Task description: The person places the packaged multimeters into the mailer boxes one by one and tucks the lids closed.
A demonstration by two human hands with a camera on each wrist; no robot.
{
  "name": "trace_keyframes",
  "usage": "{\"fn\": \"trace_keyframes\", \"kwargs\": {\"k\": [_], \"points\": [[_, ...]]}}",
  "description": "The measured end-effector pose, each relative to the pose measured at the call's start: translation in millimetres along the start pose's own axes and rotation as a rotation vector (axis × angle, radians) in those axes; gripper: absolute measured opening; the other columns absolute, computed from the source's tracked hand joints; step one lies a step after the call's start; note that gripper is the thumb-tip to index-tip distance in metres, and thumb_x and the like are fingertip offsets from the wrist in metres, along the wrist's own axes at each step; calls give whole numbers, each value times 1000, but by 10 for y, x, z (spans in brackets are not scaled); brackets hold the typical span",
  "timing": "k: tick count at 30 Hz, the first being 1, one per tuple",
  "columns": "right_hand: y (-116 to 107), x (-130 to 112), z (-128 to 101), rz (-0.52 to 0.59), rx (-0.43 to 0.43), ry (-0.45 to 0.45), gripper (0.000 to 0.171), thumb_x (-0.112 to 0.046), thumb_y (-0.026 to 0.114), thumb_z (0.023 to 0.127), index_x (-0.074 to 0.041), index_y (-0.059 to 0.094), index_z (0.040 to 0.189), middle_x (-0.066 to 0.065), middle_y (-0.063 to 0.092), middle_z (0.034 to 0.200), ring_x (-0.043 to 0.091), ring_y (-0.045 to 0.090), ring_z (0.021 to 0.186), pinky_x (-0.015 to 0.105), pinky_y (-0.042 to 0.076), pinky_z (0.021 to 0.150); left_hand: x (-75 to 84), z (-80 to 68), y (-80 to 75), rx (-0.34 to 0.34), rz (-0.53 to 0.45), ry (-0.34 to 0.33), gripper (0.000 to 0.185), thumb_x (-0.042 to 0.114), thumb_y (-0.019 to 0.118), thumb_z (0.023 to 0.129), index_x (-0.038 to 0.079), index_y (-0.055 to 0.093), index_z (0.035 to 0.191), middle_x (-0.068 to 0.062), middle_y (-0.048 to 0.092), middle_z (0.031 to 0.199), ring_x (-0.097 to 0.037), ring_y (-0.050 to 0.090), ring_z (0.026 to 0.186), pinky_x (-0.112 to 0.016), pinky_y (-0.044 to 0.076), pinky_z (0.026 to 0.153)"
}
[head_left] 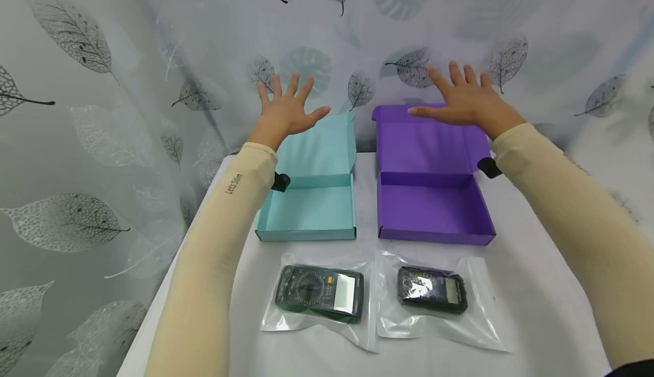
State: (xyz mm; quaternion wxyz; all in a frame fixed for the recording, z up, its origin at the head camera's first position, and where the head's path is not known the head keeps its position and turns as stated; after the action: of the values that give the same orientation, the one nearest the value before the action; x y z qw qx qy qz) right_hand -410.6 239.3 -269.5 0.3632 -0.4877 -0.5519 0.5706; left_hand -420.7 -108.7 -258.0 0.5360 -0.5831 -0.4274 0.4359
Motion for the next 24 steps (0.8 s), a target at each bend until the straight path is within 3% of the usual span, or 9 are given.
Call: {"fn": "trace_keyframes", "kwargs": {"k": [8,12,17,21,24], "points": [[52,-41,-166,-38,31,-56,112,-81,45,94,-22,-19,164,32,-14,165,57,-13,149,76,-11,110,188,-202,15,13,-68,66,91,83,18,96,33,-13,165,-3,-21,171,-39,-31,149,-65,-19,113],[57,-167,-270,-46,86,-121,108,-74,49,97,-17,-10,167,32,3,167,57,2,150,76,2,112,308,-370,58,22,-63,107,91,82,21,97,30,-8,167,-2,-16,172,-37,-26,151,-62,-17,116],[82,-444,-561,-17,194,-209,90,-56,62,100,-5,25,164,30,33,159,54,30,143,74,25,109,564,-593,154,68,-72,224,89,67,43,103,24,1,169,-8,7,173,-43,2,156,-59,4,122],[216,-724,-888,-32,250,-309,70,-43,74,96,0,53,146,26,54,141,49,52,127,67,46,94,784,-796,243,127,-75,326,86,53,56,104,17,13,169,-15,28,168,-42,26,152,-55,26,119],[441,-962,-1123,-86,258,-428,61,-40,81,90,0,63,132,21,63,124,42,61,112,59,53,84,923,-940,321,151,-69,391,77,46,59,104,11,29,165,-17,37,163,-37,37,147,-53,38,113]]}}
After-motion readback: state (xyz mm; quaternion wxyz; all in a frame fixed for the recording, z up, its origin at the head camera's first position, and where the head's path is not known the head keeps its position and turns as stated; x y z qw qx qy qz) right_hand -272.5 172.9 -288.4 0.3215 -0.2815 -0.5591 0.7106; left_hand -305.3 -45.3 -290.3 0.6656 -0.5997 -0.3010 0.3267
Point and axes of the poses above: each hand's wrist, its own z-axis towards the middle knuckle, its own y-axis out of the palm, x = y × z, the point moved 7 cm from there along z, towards the middle knuckle
